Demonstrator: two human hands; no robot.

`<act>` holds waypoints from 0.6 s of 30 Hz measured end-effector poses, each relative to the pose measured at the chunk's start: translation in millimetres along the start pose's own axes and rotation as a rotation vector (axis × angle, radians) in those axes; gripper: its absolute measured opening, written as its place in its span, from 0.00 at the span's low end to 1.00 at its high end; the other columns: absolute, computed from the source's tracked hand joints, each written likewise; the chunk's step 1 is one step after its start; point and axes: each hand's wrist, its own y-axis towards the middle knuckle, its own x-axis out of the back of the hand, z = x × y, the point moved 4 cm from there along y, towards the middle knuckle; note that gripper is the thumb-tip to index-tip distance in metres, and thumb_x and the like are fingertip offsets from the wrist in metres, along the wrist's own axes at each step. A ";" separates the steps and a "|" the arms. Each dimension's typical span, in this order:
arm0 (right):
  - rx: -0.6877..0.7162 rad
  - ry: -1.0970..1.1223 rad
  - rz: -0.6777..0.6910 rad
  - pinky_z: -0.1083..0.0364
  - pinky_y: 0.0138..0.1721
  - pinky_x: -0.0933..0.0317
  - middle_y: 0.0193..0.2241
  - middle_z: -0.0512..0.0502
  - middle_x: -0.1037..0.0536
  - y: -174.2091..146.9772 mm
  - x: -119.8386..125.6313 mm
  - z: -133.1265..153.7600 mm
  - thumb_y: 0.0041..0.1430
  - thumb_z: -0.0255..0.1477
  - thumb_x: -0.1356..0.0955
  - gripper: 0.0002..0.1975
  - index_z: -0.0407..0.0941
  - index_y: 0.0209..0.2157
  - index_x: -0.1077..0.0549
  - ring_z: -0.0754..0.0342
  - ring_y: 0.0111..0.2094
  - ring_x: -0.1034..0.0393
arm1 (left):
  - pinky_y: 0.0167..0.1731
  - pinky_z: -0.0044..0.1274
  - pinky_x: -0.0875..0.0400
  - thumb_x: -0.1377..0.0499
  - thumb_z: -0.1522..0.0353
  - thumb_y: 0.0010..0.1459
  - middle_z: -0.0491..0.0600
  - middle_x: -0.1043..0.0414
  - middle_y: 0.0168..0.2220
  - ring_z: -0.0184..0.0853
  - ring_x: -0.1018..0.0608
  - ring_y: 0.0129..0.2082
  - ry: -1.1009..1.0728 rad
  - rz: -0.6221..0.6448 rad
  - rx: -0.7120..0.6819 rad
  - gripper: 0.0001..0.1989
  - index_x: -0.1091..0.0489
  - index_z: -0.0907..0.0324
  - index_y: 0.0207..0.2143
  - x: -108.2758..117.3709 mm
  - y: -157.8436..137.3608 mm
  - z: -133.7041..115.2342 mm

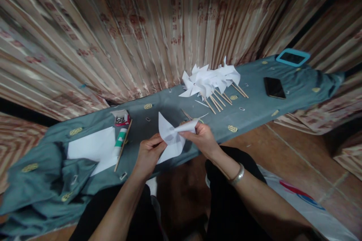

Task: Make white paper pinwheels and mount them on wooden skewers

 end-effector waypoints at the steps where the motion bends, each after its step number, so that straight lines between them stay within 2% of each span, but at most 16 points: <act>1: 0.000 0.006 0.006 0.57 0.27 0.34 0.24 0.52 0.21 0.5 -0.5 0.3 0.33 0.36 0.20 0.17 0.44 0.26 0.22 0.56 0.25 0.30 | 0.29 0.23 0.32 0.31 0.60 0.43 0.48 0.23 0.27 0.36 0.24 0.30 -0.005 0.000 0.002 0.13 0.19 0.58 0.29 0.2 0.2 1.3; 10: -0.071 0.094 0.048 0.56 0.31 0.32 0.25 0.52 0.19 0.1 -6.2 -7.0 0.32 0.34 0.20 0.16 0.45 0.27 0.21 0.55 0.25 0.28 | 0.28 0.22 0.34 0.30 0.62 0.40 0.49 0.23 0.26 0.36 0.24 0.31 -0.071 -0.007 0.001 0.11 0.19 0.58 0.27 2.8 -3.2 3.8; 18: -0.071 0.108 0.104 0.55 0.35 0.32 0.26 0.50 0.18 9.8 -12.4 -9.8 0.34 0.36 0.21 0.17 0.44 0.28 0.21 0.54 0.28 0.26 | 0.28 0.21 0.36 0.29 0.62 0.39 0.50 0.21 0.32 0.33 0.25 0.31 -0.184 -0.032 0.064 0.13 0.19 0.60 0.29 1.5 -3.3 11.5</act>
